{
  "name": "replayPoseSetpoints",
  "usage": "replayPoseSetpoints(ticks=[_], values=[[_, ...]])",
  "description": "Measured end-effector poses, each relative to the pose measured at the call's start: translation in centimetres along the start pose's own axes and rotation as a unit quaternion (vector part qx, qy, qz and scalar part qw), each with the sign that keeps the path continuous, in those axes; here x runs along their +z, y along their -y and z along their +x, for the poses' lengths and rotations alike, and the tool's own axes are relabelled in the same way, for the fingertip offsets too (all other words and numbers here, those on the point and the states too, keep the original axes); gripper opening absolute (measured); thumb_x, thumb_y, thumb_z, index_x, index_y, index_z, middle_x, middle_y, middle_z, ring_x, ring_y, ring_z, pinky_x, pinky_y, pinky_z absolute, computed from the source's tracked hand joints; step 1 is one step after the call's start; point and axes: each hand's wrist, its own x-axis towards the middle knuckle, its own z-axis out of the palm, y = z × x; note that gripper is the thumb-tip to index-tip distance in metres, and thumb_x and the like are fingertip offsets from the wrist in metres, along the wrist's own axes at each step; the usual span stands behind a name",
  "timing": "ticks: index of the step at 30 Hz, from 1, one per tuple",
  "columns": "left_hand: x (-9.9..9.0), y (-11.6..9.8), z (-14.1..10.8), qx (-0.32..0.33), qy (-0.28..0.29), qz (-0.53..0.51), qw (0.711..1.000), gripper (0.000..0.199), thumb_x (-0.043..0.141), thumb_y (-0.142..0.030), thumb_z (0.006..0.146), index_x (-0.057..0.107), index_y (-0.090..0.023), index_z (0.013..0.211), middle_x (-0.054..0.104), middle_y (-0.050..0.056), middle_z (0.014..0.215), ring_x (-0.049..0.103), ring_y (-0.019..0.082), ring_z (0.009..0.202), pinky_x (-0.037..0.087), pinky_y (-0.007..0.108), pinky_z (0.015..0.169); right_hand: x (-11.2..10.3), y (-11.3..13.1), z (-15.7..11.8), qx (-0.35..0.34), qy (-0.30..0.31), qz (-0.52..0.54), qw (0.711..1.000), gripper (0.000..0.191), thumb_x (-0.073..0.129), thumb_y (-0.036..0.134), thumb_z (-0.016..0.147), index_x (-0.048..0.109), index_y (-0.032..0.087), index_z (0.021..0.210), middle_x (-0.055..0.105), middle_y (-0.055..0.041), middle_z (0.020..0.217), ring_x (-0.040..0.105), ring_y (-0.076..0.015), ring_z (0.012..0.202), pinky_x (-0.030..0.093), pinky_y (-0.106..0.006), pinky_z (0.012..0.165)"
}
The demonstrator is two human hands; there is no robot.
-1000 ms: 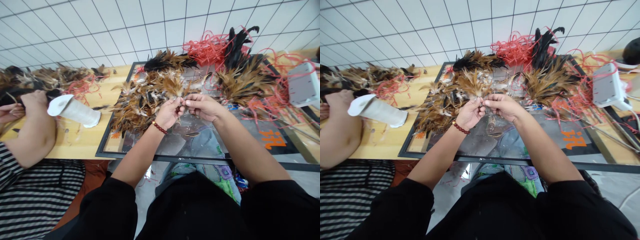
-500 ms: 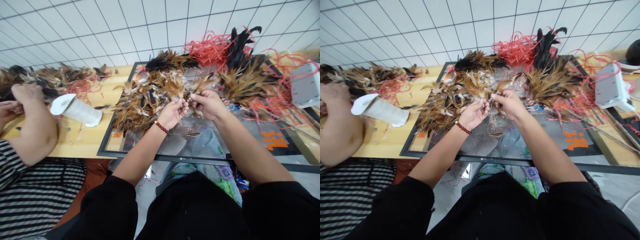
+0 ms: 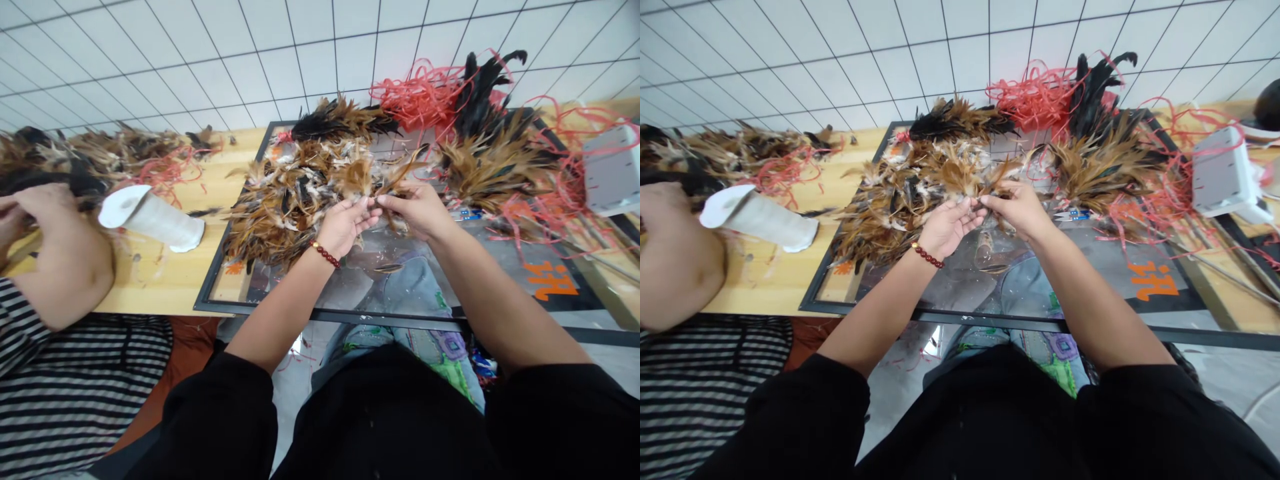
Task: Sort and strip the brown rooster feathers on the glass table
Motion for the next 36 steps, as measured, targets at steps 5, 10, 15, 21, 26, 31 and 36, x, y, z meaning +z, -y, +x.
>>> replayPoseSetpoints(ticks=[5, 10, 15, 21, 26, 31, 36], values=[[-0.2, 0.2, 0.1, -0.007, 0.025, 0.013, 1.000, 0.012, 0.066, -0.009, 0.090, 0.068, -0.010, 0.078, 0.070, 0.002, 0.071, 0.068, 0.007, 0.065, 0.054, 0.021, 0.074, -0.1, -0.1, -0.1, 0.048, 0.037, 0.020, 0.998, 0.035, 0.092, 0.036, 0.054, 0.072, 0.018, 0.076, 0.064, 0.0010, 0.064, 0.048, -0.0083, 0.053, 0.037, -0.024, 0.047], [-0.3, 0.1, 0.1, -0.020, 0.038, 0.013, 0.999, 0.012, 0.066, -0.010, 0.090, 0.068, -0.010, 0.078, 0.069, 0.002, 0.068, 0.066, 0.008, 0.064, 0.054, 0.022, 0.074, -1.0, -0.1, -0.1, 0.070, 0.074, 0.061, 0.993, 0.046, 0.094, 0.040, 0.055, 0.071, 0.018, 0.088, 0.065, 0.0010, 0.070, 0.052, -0.0079, 0.056, 0.042, -0.024, 0.051], [-0.2, 0.0, 0.1, -0.016, 0.020, -0.012, 1.000, 0.018, 0.061, -0.008, 0.093, 0.066, -0.011, 0.076, 0.070, 0.002, 0.074, 0.068, 0.008, 0.069, 0.054, 0.023, 0.077, -1.5, -0.4, 0.4, 0.071, 0.042, 0.060, 0.995, 0.043, 0.093, 0.044, 0.057, 0.065, 0.019, 0.076, 0.059, 0.0026, 0.065, 0.051, -0.0086, 0.054, 0.040, -0.025, 0.049], [-0.2, 0.1, 0.1, -0.021, 0.024, -0.029, 0.999, 0.023, 0.056, -0.006, 0.095, 0.064, -0.011, 0.075, 0.067, 0.001, 0.072, 0.066, 0.007, 0.067, 0.054, 0.021, 0.075, -1.4, -0.7, 0.7, 0.108, 0.010, 0.079, 0.991, 0.037, 0.093, 0.038, 0.058, 0.063, 0.020, 0.071, 0.061, 0.0014, 0.065, 0.051, -0.0085, 0.053, 0.043, -0.025, 0.049], [-0.2, 0.2, 0.2, -0.023, 0.034, -0.029, 0.999, 0.021, 0.058, -0.006, 0.094, 0.065, -0.011, 0.075, 0.067, 0.001, 0.073, 0.066, 0.006, 0.069, 0.054, 0.021, 0.078, -1.2, -0.7, 0.6, 0.128, 0.010, 0.084, 0.988, 0.039, 0.095, 0.039, 0.055, 0.064, 0.020, 0.070, 0.063, -0.0008, 0.067, 0.052, -0.0100, 0.055, 0.046, -0.026, 0.049], [-0.2, 0.3, 0.2, -0.032, 0.052, -0.025, 0.998, 0.024, 0.054, -0.006, 0.096, 0.067, -0.009, 0.076, 0.069, 0.002, 0.071, 0.066, 0.006, 0.066, 0.054, 0.020, 0.076, -1.1, -0.7, 0.5, 0.115, 0.027, 0.078, 0.990, 0.041, 0.095, 0.043, 0.057, 0.065, 0.019, 0.072, 0.065, -0.0012, 0.068, 0.053, -0.0098, 0.054, 0.046, -0.026, 0.049], [-0.2, 0.3, 0.1, -0.024, 0.056, -0.031, 0.998, 0.024, 0.053, -0.005, 0.096, 0.067, -0.009, 0.077, 0.068, 0.001, 0.069, 0.067, 0.006, 0.068, 0.054, 0.020, 0.078, -0.9, -0.8, 0.3, 0.100, 0.041, 0.078, 0.991, 0.044, 0.096, 0.042, 0.054, 0.067, 0.017, 0.074, 0.064, 0.0002, 0.065, 0.050, -0.0074, 0.052, 0.039, -0.024, 0.047]])
